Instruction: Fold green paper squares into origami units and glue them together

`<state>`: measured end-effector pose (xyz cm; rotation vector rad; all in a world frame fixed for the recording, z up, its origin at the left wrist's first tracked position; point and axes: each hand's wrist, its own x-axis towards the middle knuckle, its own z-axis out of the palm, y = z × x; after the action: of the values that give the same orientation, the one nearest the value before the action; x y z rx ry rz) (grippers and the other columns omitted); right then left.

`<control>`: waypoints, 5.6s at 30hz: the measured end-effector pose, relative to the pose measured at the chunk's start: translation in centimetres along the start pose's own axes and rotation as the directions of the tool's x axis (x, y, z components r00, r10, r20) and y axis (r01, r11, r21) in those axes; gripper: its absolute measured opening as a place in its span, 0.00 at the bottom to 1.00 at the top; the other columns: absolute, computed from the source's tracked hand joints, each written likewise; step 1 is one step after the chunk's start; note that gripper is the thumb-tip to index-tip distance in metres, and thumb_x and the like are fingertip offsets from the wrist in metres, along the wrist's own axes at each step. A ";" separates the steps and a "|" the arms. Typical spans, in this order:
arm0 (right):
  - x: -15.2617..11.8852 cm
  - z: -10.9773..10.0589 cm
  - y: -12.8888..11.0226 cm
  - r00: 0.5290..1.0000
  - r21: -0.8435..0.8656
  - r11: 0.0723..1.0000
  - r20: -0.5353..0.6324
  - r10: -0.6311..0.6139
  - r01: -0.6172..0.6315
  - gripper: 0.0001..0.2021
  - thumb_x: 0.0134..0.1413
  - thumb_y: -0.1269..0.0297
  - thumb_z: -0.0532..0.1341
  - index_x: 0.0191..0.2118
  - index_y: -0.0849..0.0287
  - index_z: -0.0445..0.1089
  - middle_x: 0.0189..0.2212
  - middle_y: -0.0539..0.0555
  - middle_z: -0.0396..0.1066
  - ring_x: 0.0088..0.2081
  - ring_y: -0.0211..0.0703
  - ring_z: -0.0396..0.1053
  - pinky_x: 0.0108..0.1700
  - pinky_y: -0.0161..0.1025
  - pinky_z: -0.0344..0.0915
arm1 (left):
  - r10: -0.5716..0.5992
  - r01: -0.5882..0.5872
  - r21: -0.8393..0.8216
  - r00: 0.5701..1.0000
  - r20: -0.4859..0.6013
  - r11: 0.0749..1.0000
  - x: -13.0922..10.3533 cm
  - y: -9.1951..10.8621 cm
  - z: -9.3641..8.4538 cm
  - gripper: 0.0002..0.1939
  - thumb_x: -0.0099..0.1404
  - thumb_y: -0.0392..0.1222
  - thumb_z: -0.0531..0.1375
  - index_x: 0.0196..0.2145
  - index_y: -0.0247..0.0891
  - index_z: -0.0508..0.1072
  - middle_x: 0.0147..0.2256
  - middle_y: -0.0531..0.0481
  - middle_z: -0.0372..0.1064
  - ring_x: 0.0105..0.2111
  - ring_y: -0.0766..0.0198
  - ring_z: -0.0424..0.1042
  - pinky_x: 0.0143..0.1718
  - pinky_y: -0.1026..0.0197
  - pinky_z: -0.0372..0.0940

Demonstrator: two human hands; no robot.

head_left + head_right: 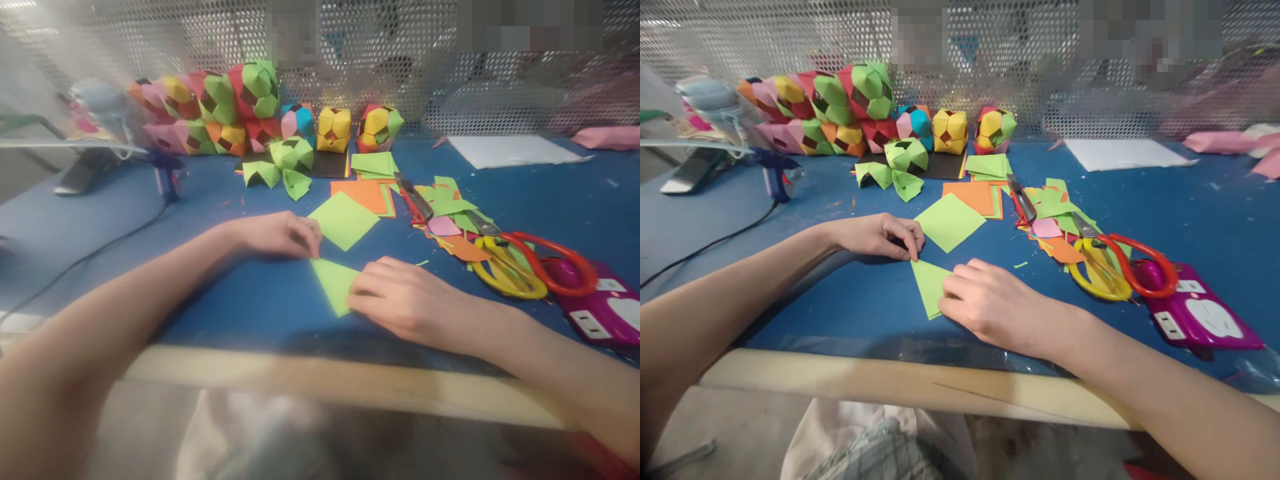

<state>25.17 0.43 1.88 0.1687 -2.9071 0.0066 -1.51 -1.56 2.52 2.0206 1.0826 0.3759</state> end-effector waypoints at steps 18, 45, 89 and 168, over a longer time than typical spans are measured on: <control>0.1 -0.6 -0.8 0.999 -0.009 1.000 0.035 0.020 -0.019 0.12 0.58 0.73 0.50 0.27 0.61 0.67 0.26 0.53 0.64 0.28 0.39 0.55 0.31 0.38 0.48 | -0.109 0.112 0.118 0.993 -0.037 0.987 0.2 1.5 0.7 0.09 0.59 0.44 0.58 0.32 0.37 0.74 0.36 0.50 0.67 0.37 0.66 0.67 0.41 0.66 0.60; 0.0 -0.4 -0.6 0.998 0.020 0.999 0.044 0.050 -0.051 0.13 0.59 0.71 0.50 0.28 0.61 0.69 0.27 0.53 0.67 0.29 0.39 0.59 0.30 0.38 0.54 | -0.229 0.264 0.222 0.958 -0.174 0.938 0.8 2.6 2.5 0.06 0.56 0.40 0.57 0.32 0.36 0.69 0.32 0.52 0.65 0.31 0.67 0.63 0.32 0.65 0.57; -0.2 -0.4 1.7 0.800 0.041 0.799 0.065 0.597 -0.600 0.11 0.57 0.59 0.54 0.37 0.58 0.71 0.33 0.54 0.72 0.37 0.47 0.70 0.37 0.41 0.63 | -0.170 0.335 0.658 0.938 -0.303 0.674 1.3 6.2 7.3 0.12 0.63 0.37 0.48 0.36 0.32 0.69 0.34 0.43 0.67 0.35 0.57 0.67 0.37 0.56 0.62; 0.3 1.0 3.2 0.530 0.658 0.486 -0.154 0.834 -0.575 0.22 0.55 0.51 0.53 0.17 0.57 0.48 0.16 0.44 0.43 0.20 0.31 0.44 0.21 0.33 0.44 | -0.449 0.232 -0.404 0.656 -0.607 0.885 1.3 4.0 5.1 0.08 0.53 0.33 0.54 0.33 0.35 0.69 0.28 0.53 0.67 0.25 0.70 0.63 0.25 0.67 0.57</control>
<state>24.27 3.57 0.96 -0.9037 -2.1647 0.8938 4.45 -4.33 2.20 1.3552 1.7141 1.0780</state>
